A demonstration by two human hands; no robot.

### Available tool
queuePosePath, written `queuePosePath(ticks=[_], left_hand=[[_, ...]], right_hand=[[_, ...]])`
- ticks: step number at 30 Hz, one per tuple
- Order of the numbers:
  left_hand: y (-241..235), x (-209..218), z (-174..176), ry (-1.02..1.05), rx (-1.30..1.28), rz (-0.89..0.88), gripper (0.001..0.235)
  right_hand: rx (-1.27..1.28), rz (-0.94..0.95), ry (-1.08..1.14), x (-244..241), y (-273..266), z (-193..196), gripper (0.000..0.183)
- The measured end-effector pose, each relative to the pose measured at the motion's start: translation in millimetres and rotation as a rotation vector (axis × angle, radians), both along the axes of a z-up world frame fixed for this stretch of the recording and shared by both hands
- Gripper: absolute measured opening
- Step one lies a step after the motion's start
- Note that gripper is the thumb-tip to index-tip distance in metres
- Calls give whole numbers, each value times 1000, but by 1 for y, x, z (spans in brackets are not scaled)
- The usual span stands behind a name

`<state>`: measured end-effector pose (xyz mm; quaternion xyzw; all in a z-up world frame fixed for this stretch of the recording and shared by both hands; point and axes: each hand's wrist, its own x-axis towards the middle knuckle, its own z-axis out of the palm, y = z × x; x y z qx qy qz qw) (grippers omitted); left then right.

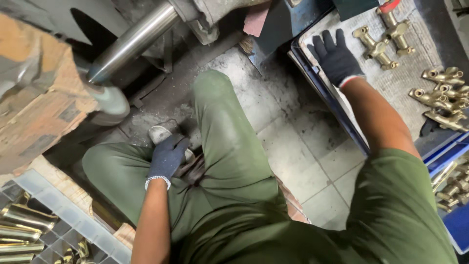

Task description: The person handles brass-colored metal faucet components, turning them over and moving them between containers while working at a polishing or grinding station.

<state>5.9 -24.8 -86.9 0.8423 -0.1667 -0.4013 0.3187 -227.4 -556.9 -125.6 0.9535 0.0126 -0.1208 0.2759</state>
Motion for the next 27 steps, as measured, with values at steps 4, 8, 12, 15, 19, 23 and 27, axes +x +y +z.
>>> queuePosePath(ticks=[4,8,12,15,19,23,27], left_hand=[[4,-1,-4,2,-244,60,31],[1,-2,5,507,-656,510,31],[1,-6,19,77,-732,130,36],[5,-32,20,800,-795,528,37],[7,-42,-9,-42,-520,328,46],[14,-37,-30,257,-622,588,57],[25,-42,-31,12,-376,479,68]], right_hand=[[716,-497,-435,-15,12,31,28],[1801,-1065,-894,-1,56,77,18],[1365,-609,-612,16,147,126,10],[2595,-886,-669,63,222,136,29],[2032,-392,-466,122,325,128,30],[1447,53,-478,142,405,108,64],[1106,120,-272,159,435,84,70]])
